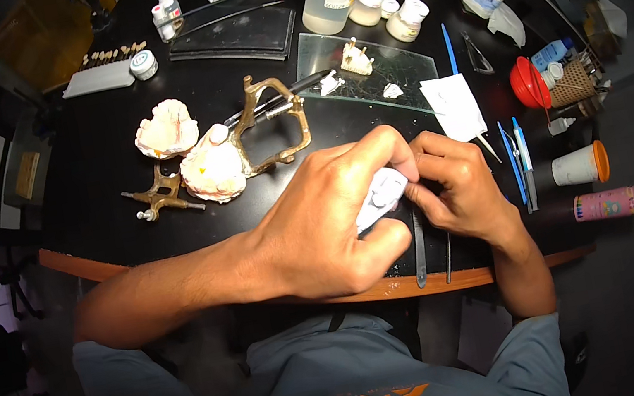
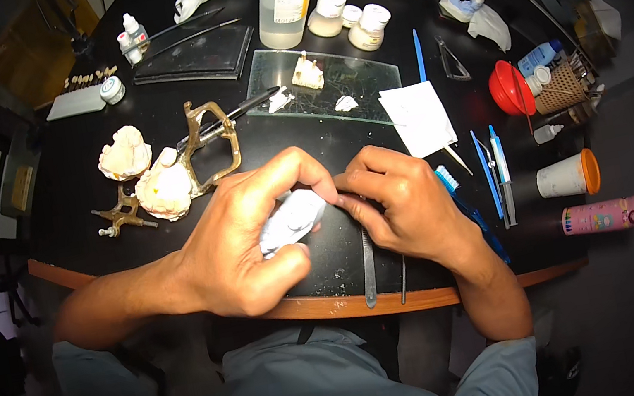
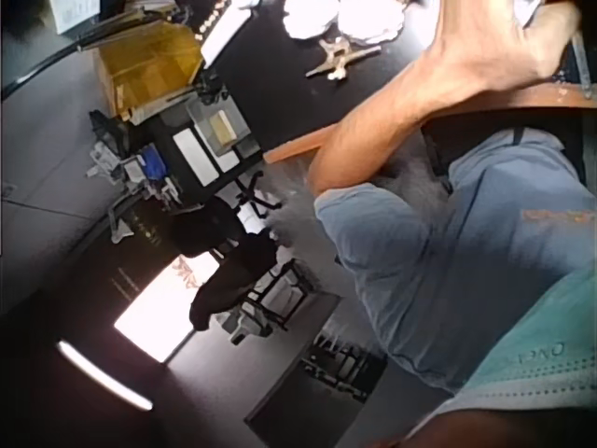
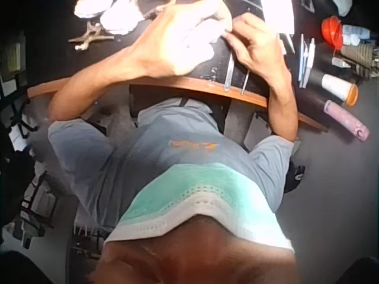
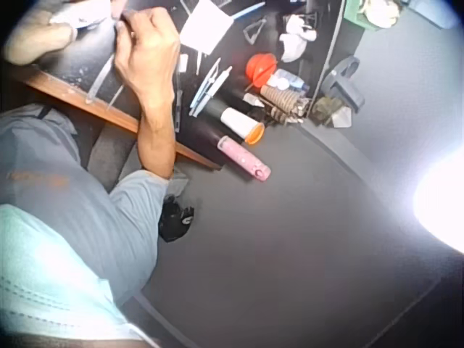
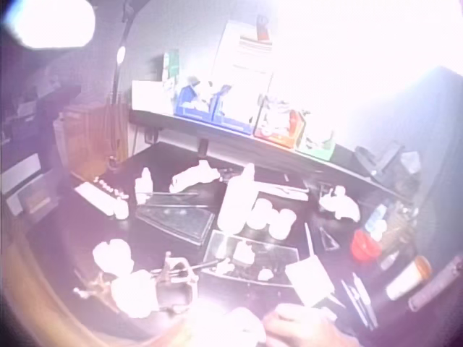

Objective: Sculpting and cleaning a dental mold using a small metal tool and a brush on a laboratory bench.

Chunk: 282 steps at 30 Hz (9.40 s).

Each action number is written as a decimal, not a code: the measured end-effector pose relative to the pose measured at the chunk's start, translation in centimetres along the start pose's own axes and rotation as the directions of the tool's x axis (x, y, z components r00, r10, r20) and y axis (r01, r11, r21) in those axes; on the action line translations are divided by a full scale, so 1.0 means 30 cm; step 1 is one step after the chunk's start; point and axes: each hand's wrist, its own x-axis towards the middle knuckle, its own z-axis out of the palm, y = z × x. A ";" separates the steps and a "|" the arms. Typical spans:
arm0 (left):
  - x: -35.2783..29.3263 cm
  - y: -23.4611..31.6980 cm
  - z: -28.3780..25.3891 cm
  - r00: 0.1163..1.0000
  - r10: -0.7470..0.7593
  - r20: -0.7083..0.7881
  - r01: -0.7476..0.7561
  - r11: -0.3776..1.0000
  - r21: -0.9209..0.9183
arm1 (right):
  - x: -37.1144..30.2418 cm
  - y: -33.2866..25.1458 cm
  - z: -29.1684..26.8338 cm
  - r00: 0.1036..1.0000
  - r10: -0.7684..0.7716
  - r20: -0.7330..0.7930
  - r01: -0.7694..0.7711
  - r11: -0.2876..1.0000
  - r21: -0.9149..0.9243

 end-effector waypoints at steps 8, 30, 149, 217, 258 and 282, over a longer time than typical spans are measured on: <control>0.001 -0.043 0.035 0.996 -0.092 0.002 0.092 0.992 -0.084 | 0.007 0.019 0.045 1.000 0.012 -0.015 -0.011 0.999 0.051; 0.028 -0.089 0.040 0.995 -0.045 -0.089 0.049 0.998 0.047 | -0.067 0.012 0.039 0.916 0.395 0.073 -0.262 0.450 0.854; 0.069 -0.067 -0.040 0.735 -0.478 0.480 0.677 0.553 -0.486 | -0.063 -0.017 0.049 0.948 -0.039 -0.316 0.132 0.952 0.276; 0.008 -0.035 0.044 0.870 -0.392 0.300 0.463 0.858 -0.223 | -0.062 -0.018 0.057 0.920 0.114 -0.374 -0.050 0.983 0.178; 0.013 -0.047 0.038 0.930 -0.333 0.152 0.366 0.872 -0.326 | -0.068 -0.019 0.057 0.905 0.131 -0.404 0.134 0.814 0.565; -0.003 -0.056 0.062 0.960 -0.164 0.225 0.180 0.982 -0.053 | -0.075 -0.019 0.032 0.909 0.374 -0.183 -0.197 0.774 0.601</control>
